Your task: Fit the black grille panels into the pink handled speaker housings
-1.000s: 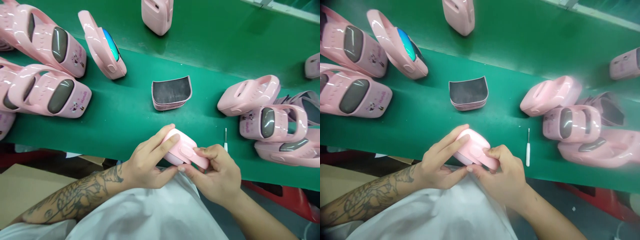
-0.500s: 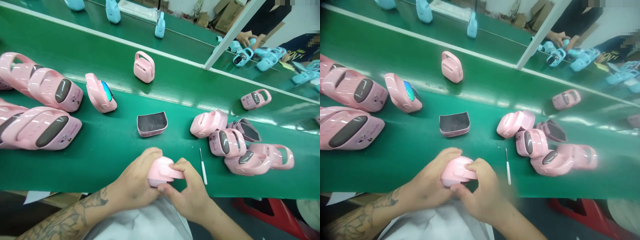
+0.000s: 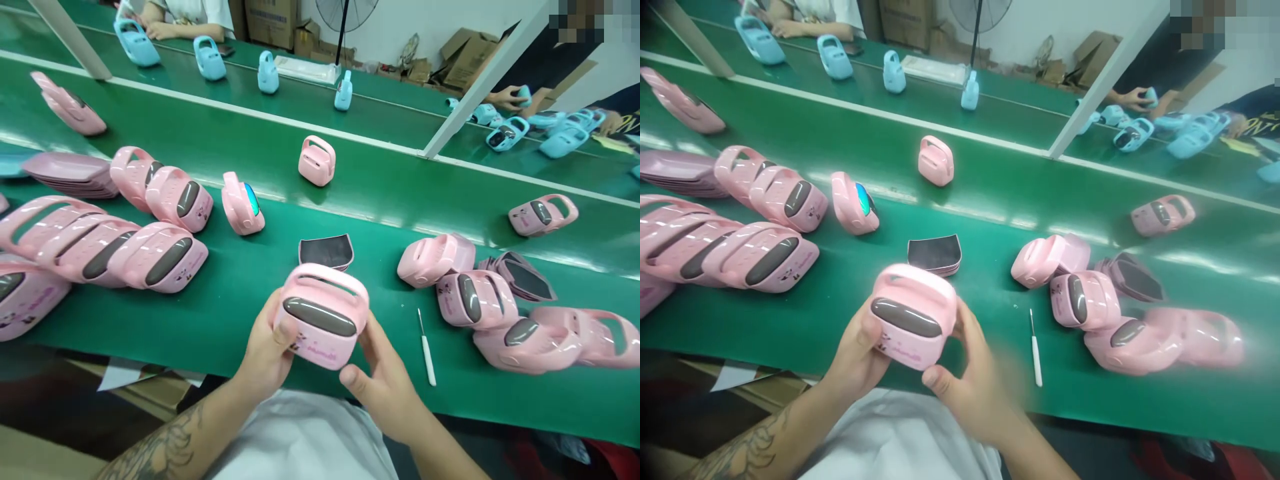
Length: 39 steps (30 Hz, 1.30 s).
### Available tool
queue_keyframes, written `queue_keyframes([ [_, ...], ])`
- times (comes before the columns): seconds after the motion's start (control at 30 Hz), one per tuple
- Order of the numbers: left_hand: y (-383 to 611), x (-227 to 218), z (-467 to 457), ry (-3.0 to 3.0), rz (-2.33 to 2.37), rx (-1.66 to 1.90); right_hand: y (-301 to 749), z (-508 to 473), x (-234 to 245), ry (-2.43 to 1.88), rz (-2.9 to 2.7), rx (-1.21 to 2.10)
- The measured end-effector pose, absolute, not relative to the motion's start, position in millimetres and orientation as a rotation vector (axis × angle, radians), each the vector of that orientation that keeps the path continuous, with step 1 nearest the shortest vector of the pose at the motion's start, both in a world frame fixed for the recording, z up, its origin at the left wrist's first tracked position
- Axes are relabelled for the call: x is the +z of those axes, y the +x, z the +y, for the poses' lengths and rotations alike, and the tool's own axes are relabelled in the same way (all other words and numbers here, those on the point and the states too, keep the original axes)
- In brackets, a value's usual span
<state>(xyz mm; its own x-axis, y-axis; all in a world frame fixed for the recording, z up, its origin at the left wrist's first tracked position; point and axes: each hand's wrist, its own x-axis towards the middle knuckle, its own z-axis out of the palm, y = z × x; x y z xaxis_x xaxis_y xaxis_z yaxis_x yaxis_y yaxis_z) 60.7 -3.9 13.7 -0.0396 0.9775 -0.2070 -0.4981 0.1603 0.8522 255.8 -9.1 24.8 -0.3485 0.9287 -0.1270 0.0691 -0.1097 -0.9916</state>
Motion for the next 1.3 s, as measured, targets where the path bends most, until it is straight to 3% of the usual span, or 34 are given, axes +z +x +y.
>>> queue_keyframes([
  [0.17, 51.0, -3.9, -14.5, 0.648, 0.952, 1.259, 239.2, -4.3, 26.1, -1.007, -1.341, 1.586],
  [0.33, 8.6, 6.6, -12.9, 1.597, 1.363, 1.037, 263.6, 1.1, 27.9, -1.312, -1.831, 1.188],
  [0.47, 1.2, 27.2, -0.6, 2.029, 1.226, 0.740, 270.0, 5.6, 38.1, -1.329, -2.146, 1.075],
  [0.83, 13.3, 41.8, 10.7, 2.213, 1.140, 0.615, 277.0, 14.0, 31.7, -1.264, -2.149, 1.316],
  [1.3, 25.8, 30.7, 10.0, 2.008, 1.073, 0.887, 271.8, 6.1, 22.5, -1.087, -1.955, 1.332],
])
